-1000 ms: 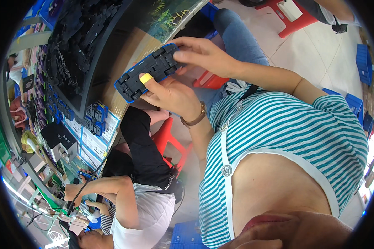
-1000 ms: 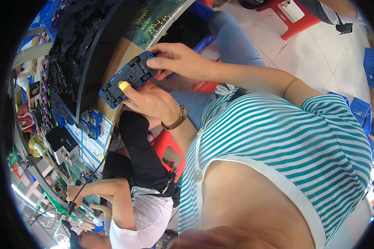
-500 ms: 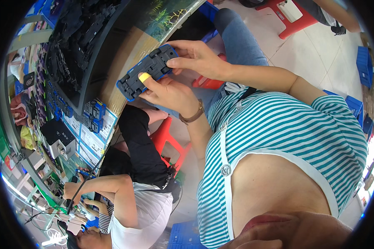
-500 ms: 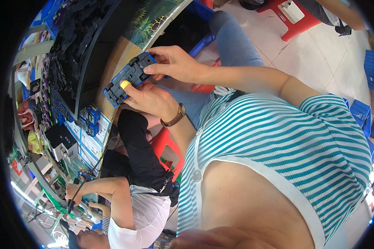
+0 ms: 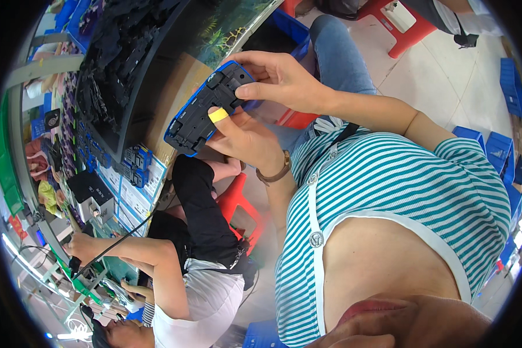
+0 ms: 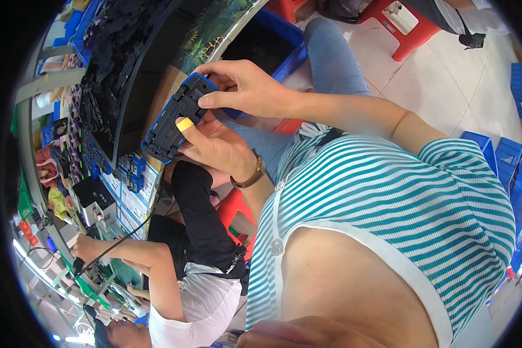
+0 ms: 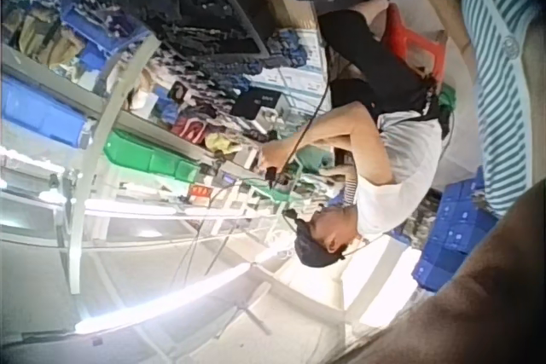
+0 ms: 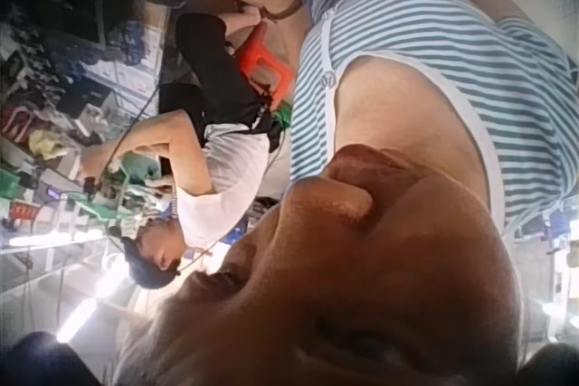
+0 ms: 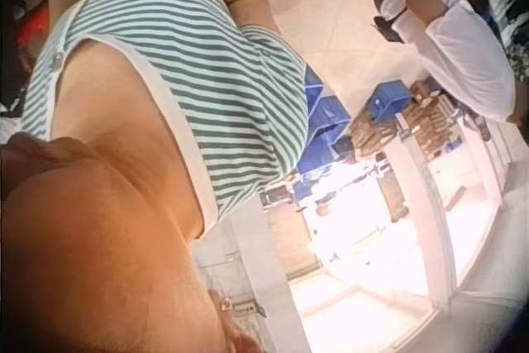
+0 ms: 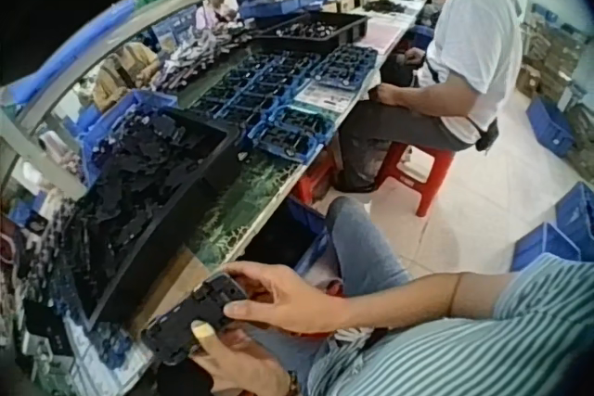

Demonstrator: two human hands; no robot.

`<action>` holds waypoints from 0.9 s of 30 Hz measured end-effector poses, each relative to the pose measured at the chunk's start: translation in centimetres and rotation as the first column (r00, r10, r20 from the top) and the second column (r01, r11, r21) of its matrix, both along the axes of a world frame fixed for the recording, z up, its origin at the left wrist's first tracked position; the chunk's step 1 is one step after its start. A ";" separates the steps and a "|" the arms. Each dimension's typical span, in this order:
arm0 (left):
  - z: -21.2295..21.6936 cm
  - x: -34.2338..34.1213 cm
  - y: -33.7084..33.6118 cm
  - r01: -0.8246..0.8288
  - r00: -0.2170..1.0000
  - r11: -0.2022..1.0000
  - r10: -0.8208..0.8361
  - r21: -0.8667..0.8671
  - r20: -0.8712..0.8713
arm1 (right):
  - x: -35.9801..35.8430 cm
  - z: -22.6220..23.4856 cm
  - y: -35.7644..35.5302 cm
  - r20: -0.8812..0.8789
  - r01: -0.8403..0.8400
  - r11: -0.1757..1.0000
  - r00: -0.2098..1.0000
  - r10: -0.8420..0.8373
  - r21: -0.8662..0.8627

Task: Assembling blue toy cars by fitting plastic chassis and body components together at a manufacturing workbench.

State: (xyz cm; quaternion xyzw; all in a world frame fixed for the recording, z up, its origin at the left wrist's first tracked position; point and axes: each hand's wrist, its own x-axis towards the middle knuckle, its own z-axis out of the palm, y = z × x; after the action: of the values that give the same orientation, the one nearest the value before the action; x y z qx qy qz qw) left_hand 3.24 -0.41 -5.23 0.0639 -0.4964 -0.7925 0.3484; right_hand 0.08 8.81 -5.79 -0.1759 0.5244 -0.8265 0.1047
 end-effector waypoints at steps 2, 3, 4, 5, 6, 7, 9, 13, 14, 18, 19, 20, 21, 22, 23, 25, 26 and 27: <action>-0.2 -0.3 -0.3 0.001 1.000 0.998 0.000 -0.055 0.023 | 0.1 0.0 -0.1 0.031 0.016 0.999 0.999 -0.014 -0.047; -0.2 -0.4 -0.1 0.008 1.000 0.998 -0.006 -0.060 0.023 | 0.2 -0.1 -0.1 0.062 0.022 0.996 0.998 -0.016 -0.091; -0.2 -0.6 0.1 -0.025 0.998 0.998 0.029 -0.058 0.063 | 0.1 -0.5 -0.2 0.061 0.028 0.995 0.998 -0.022 -0.098; -0.2 -0.7 0.2 -0.058 0.993 0.997 0.064 -0.058 0.102 | -0.1 -0.9 -0.1 0.051 0.046 0.997 0.998 -0.043 -0.065; -0.4 -0.8 -0.2 -0.053 0.993 0.996 0.059 -0.065 0.101 | -0.2 -1.2 -0.1 0.040 0.065 0.997 0.997 -0.063 -0.032; -0.6 -1.3 -0.8 0.083 0.996 0.997 -0.082 -0.006 0.045 | -0.3 -1.1 0.0 0.037 0.068 0.997 0.997 -0.067 -0.040; -0.9 -1.8 -1.3 0.226 0.974 0.973 -0.226 0.038 -0.018 | -0.4 -0.9 0.5 0.037 0.016 0.999 0.999 -0.015 -0.033; 0.0 -0.9 -0.9 0.264 0.964 0.962 -0.262 0.064 -0.033 | 0.2 0.9 0.6 -0.034 0.067 0.992 0.997 -0.064 0.107; 0.2 -0.8 -0.7 0.248 0.969 0.965 -0.246 0.081 -0.033 | 0.4 1.3 0.6 -0.046 0.081 0.990 0.996 -0.076 0.113; 1.2 -0.7 -0.7 0.289 0.957 0.956 -0.289 0.053 -0.003 | 0.2 2.1 0.4 -0.092 0.140 0.981 0.987 -0.129 0.132; 1.3 -1.0 -0.8 0.294 0.956 0.954 -0.294 0.060 -0.009 | 0.0 2.2 0.4 -0.088 0.136 0.981 0.988 -0.125 0.137; 1.2 -1.1 -1.0 0.297 0.955 0.952 -0.297 0.067 -0.014 | -0.1 2.2 0.4 -0.129 0.148 0.973 0.984 -0.126 0.176; 1.1 -1.1 -1.3 0.291 0.957 0.954 -0.291 0.072 -0.010 | -0.2 2.3 0.3 -0.169 0.160 0.964 0.978 -0.125 0.214; 1.0 -1.1 -1.8 0.276 0.961 0.956 -0.276 0.098 -0.010 | -0.3 2.5 0.2 -0.169 0.152 0.965 0.979 -0.117 0.214; 1.0 -1.1 -2.1 0.260 0.965 0.958 -0.261 0.123 -0.009 | -0.3 2.8 0.2 -0.152 0.128 0.969 0.984 -0.096 0.213; 1.4 -1.1 -2.1 0.236 0.972 0.966 -0.237 0.102 -0.003 | -0.5 3.2 0.0 -0.134 0.099 0.973 0.988 -0.072 0.210; 1.5 -1.0 -2.0 0.219 0.975 0.972 -0.220 0.081 0.001 | -0.6 3.4 -0.2 -0.110 0.101 0.971 0.991 -0.078 0.216; 1.4 -0.9 -1.9 0.218 0.976 0.973 -0.219 0.079 0.002 | -0.7 3.4 -0.4 -0.086 0.103 0.970 0.993 -0.086 0.222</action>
State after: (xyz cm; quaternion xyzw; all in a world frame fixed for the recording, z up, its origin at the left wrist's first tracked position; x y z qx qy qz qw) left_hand 2.30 -2.33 -3.82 0.0271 -0.4708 -0.8446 0.2537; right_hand -0.65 8.45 -2.36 -0.1688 0.6266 -0.7581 0.0646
